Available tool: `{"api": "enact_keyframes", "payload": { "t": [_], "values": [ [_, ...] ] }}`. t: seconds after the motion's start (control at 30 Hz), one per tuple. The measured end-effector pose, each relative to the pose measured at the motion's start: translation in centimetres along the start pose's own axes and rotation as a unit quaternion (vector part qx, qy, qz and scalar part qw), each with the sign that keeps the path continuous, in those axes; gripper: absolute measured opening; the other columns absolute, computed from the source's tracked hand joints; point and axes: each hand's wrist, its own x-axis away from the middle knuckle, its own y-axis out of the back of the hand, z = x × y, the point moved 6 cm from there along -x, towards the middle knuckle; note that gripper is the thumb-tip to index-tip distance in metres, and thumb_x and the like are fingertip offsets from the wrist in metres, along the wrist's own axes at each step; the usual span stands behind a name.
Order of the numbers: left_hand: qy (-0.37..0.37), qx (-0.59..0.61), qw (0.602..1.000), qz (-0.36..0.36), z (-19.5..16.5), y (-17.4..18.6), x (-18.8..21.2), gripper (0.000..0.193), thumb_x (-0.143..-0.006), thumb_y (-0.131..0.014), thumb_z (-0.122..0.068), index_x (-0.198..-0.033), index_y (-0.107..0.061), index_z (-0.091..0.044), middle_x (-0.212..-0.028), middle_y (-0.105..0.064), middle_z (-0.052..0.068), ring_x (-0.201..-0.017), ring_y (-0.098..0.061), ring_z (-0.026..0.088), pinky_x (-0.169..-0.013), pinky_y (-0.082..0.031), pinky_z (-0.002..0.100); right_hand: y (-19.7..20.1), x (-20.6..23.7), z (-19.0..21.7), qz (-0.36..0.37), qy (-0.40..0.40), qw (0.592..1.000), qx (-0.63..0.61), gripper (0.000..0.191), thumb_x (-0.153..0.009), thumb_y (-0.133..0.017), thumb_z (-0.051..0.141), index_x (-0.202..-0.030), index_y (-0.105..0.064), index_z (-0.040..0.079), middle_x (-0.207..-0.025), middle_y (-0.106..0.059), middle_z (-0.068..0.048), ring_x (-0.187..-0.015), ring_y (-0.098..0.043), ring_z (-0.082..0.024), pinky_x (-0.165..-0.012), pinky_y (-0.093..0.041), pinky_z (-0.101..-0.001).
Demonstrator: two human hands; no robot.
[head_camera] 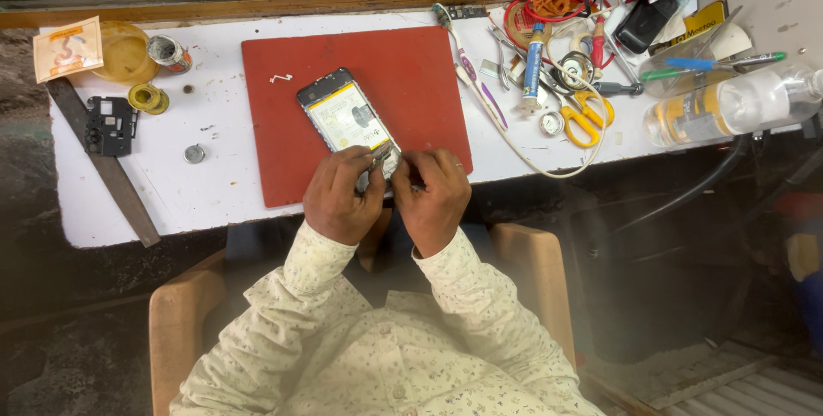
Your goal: The person repairs a disassembled smartphone on a red mat at a workbench. They press and reposition the screen assembly, manipulate small internal components and connectors by hand, handle a small part between their fingers, and use a screwdriver on the phone near the end.
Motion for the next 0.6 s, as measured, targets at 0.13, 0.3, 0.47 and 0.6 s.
{"api": "enact_keyframes", "payload": {
  "t": [0.13, 0.3, 0.47, 0.6],
  "values": [
    [0.004, 0.007, 1.0, 0.002, 0.8, 0.5, 0.1, 0.018, -0.088, -0.078, -0.002, -0.101, -0.064, -0.002, -0.107, -0.072, 0.013, -0.094, -0.071, 0.03, -0.079, -0.059, 0.037, -1.0, 0.4, 0.2, -0.014, 0.0, 1.0, -0.007, 0.009, -0.083, -0.075, 0.0, -0.09, -0.07, 0.002, -0.081, -0.064, -0.008, -0.07, -0.062, -0.025, -0.062, -0.049, -0.0364],
    [0.016, 0.003, 1.0, -0.002, 1.4, 1.0, -0.7, 0.018, -0.089, -0.079, -0.004, -0.099, -0.064, -0.001, -0.105, -0.072, 0.013, -0.092, -0.071, 0.03, -0.077, -0.058, 0.037, -2.0, 0.0, 0.7, -0.025, 0.008, 1.0, -0.004, 0.01, -0.082, -0.075, -0.001, -0.089, -0.069, 0.002, -0.081, -0.064, -0.008, -0.07, -0.062, -0.025, -0.063, -0.049, -0.0366],
    [0.018, 0.004, 1.0, -0.005, 1.1, 1.5, -1.3, 0.017, -0.09, -0.078, -0.004, -0.099, -0.064, -0.002, -0.105, -0.073, 0.013, -0.091, -0.071, 0.03, -0.077, -0.059, 0.037, -2.0, -0.3, 1.2, -0.036, 0.011, 0.999, -0.007, 0.011, -0.082, -0.075, -0.001, -0.089, -0.068, 0.002, -0.082, -0.064, -0.009, -0.071, -0.062, -0.026, -0.063, -0.05, -0.0371],
    [0.014, -0.001, 1.0, -0.003, 0.9, 1.6, -1.5, 0.017, -0.089, -0.078, -0.004, -0.099, -0.064, -0.002, -0.105, -0.073, 0.013, -0.091, -0.072, 0.03, -0.077, -0.059, 0.037, -2.0, -0.5, 1.5, -0.041, 0.017, 0.999, -0.013, 0.012, -0.082, -0.075, -0.002, -0.09, -0.068, 0.002, -0.083, -0.064, -0.009, -0.071, -0.062, -0.026, -0.063, -0.05, -0.0373]
  ]
}}
